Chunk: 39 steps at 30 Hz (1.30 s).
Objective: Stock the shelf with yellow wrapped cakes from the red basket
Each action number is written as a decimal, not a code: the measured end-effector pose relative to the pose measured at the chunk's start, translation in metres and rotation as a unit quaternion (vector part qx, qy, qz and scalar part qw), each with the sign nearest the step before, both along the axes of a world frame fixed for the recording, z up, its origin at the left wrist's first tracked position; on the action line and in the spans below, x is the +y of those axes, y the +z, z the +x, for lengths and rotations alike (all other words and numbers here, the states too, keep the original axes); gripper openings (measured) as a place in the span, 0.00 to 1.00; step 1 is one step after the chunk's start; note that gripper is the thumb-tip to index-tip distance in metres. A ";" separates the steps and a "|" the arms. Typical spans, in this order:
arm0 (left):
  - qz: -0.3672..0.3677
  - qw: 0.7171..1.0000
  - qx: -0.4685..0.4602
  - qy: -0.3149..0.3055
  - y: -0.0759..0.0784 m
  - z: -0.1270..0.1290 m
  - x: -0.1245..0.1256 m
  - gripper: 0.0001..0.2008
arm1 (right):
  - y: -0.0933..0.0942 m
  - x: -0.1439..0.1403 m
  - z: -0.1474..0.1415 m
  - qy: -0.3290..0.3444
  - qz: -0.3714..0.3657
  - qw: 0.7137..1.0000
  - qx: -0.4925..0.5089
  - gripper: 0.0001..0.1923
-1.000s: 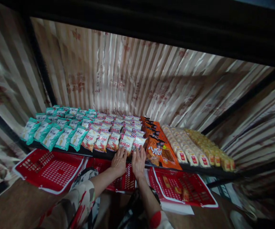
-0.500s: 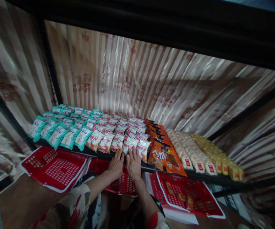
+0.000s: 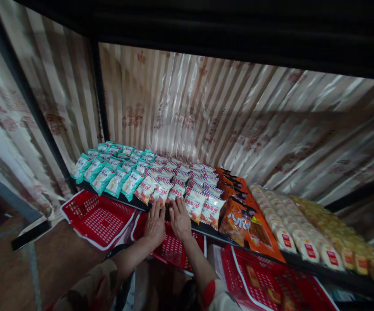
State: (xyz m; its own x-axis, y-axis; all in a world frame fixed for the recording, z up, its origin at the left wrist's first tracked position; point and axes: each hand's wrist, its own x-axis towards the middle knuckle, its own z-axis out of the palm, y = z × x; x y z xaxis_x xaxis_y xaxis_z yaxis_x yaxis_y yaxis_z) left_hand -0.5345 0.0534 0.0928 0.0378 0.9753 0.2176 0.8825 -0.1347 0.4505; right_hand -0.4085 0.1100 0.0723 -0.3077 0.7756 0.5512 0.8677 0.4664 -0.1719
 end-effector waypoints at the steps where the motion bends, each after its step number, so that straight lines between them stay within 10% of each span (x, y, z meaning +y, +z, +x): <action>1: 0.016 1.000 0.000 0.024 0.000 -0.007 0.000 0.35 | -0.001 0.002 -0.002 -0.004 0.003 1.000 0.003 0.24; 20: -0.071 0.994 -0.077 -0.037 -0.003 -0.089 0.022 0.29 | 0.004 0.000 -0.076 0.091 -0.004 0.996 0.014 0.25; 39: -0.061 0.982 -0.082 0.156 0.027 -0.122 0.016 0.26 | 0.007 0.025 -0.134 0.071 0.033 0.994 0.071 0.23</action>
